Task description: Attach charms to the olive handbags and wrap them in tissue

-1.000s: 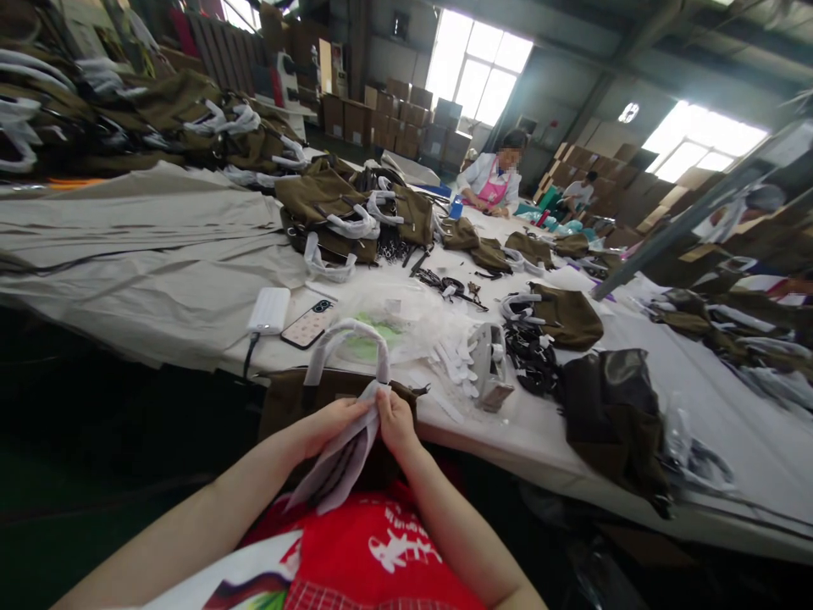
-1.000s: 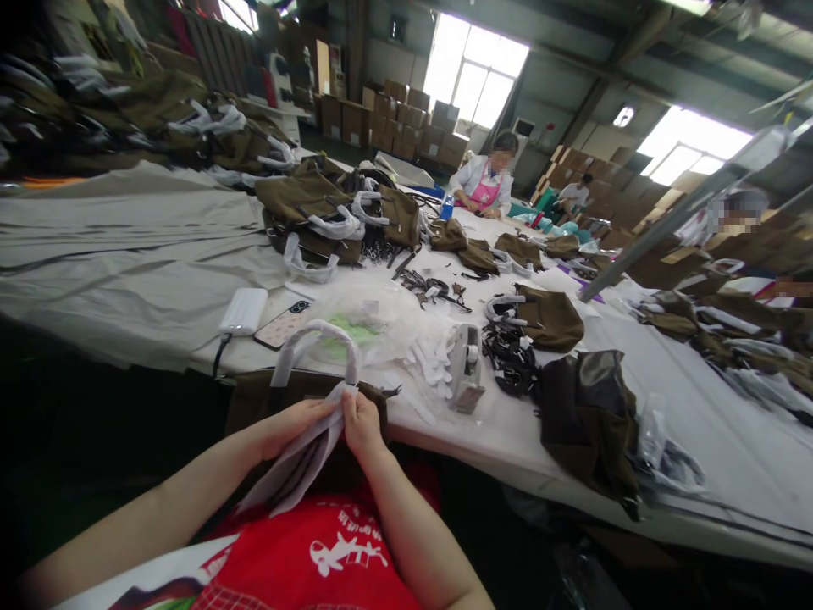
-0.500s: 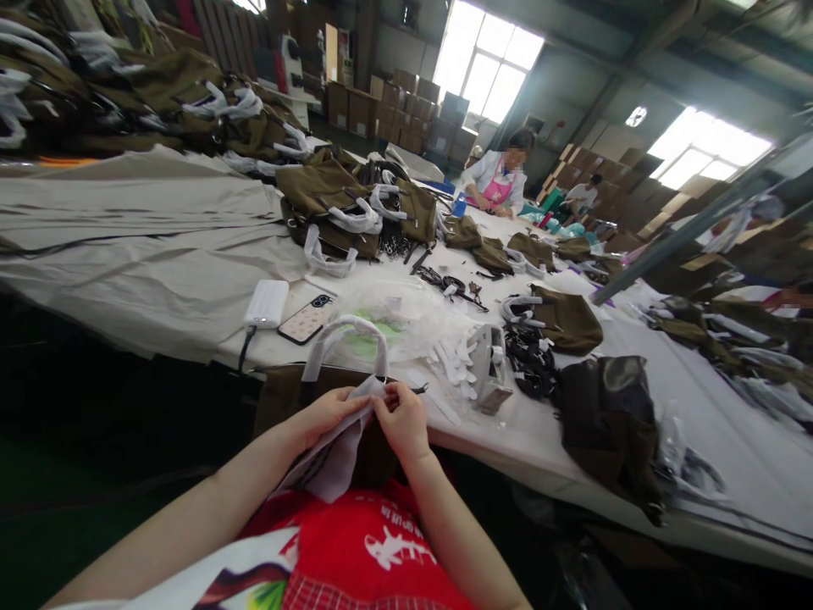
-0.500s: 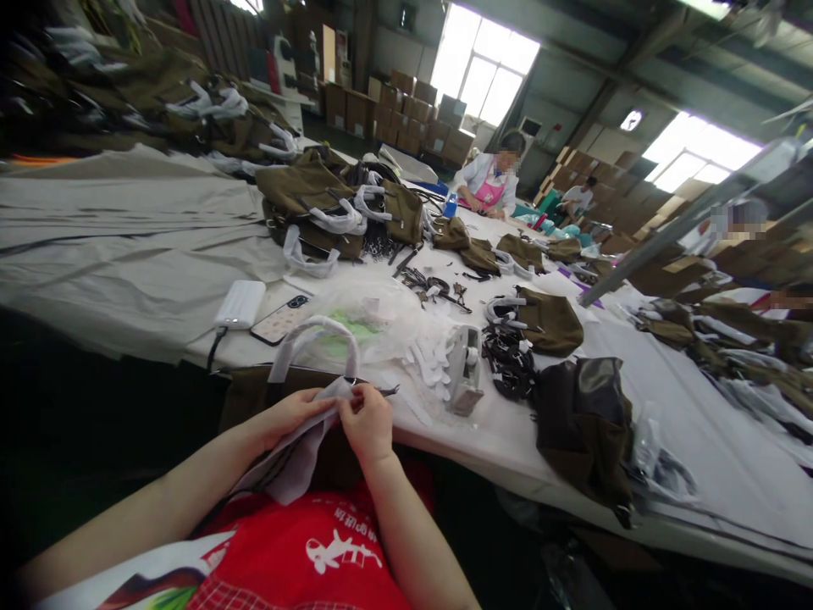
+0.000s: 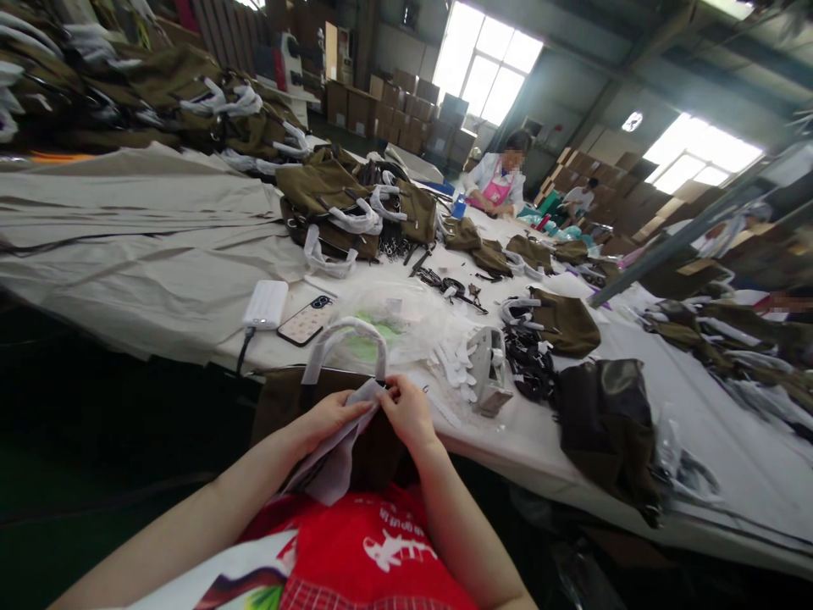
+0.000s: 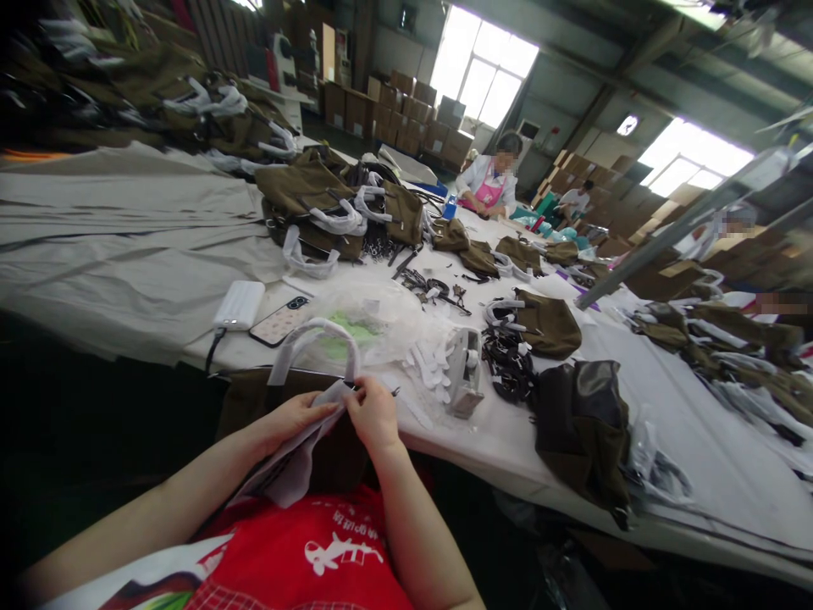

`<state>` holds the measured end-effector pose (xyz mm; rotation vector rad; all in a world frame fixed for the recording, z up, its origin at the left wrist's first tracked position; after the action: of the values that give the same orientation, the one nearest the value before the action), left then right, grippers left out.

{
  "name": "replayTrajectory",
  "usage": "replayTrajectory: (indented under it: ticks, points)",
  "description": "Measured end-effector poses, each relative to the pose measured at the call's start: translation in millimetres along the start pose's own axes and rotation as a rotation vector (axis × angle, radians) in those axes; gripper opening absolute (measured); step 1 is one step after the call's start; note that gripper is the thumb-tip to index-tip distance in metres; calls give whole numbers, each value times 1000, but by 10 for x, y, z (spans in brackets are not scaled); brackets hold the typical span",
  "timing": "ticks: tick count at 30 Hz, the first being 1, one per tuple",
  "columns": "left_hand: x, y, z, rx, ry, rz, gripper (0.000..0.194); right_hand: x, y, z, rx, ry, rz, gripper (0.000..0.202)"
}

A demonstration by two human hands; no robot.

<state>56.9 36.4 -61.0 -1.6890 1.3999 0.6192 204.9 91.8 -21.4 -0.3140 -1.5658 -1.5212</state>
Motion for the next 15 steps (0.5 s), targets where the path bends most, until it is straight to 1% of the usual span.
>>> replayTrajectory:
  ticks: [2,6,11,13,15]
  points:
    - [0,6,-3,8,6,5,49,2,37,39,32,-29,-36,19]
    - [-28,8,-30,-6,10,21,49,25,80,91,27,-35,-97,16]
    - [-81,-25,-89,3,-22,44,52,22,74,87,79,-36,-35,8]
    - [-56,-20,-76,-5,-31,57,56,22,67,81,96,-41,-29,7]
    - [-12,11,-17,-30,-48,99,59,27,50,93,80,-44,-54,7]
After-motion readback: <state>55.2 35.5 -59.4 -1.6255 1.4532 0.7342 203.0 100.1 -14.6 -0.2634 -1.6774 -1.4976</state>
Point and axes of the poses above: each hand's wrist, its own z-axis towards the middle knuckle, its own y-axis out of the back of the hand, x = y × z, the point moved 3 cm from there along z, towards the middle knuckle, and after that the axes turned 7 degrees about y, right-handed, at the moved point
